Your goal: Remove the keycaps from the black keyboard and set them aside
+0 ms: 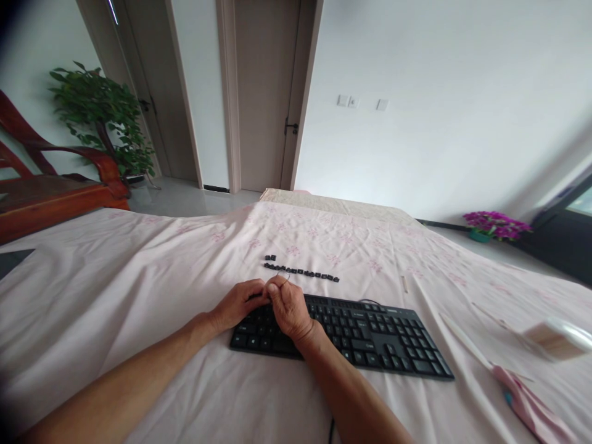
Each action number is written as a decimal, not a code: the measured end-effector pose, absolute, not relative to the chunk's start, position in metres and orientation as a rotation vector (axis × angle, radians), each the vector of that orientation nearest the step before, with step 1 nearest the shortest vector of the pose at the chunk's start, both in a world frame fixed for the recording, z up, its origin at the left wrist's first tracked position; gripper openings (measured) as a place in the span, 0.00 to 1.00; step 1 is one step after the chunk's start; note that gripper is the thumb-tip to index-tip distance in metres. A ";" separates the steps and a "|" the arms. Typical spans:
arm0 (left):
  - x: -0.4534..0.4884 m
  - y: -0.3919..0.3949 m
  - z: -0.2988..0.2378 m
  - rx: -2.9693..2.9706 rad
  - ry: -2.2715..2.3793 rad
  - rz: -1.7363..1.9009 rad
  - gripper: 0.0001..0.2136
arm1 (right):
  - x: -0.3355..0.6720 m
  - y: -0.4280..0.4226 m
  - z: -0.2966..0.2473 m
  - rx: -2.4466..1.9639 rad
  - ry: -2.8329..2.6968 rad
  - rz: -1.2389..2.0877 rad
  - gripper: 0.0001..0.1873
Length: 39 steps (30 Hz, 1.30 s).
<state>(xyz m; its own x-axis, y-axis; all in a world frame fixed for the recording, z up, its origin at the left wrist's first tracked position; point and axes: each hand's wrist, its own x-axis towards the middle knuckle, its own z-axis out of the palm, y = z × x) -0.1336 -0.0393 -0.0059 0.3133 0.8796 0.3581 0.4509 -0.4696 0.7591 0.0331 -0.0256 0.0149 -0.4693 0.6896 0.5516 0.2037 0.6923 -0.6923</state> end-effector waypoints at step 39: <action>-0.133 -0.043 -0.003 2.019 1.208 1.117 0.09 | 0.036 -0.029 0.018 -0.845 -1.913 0.551 0.18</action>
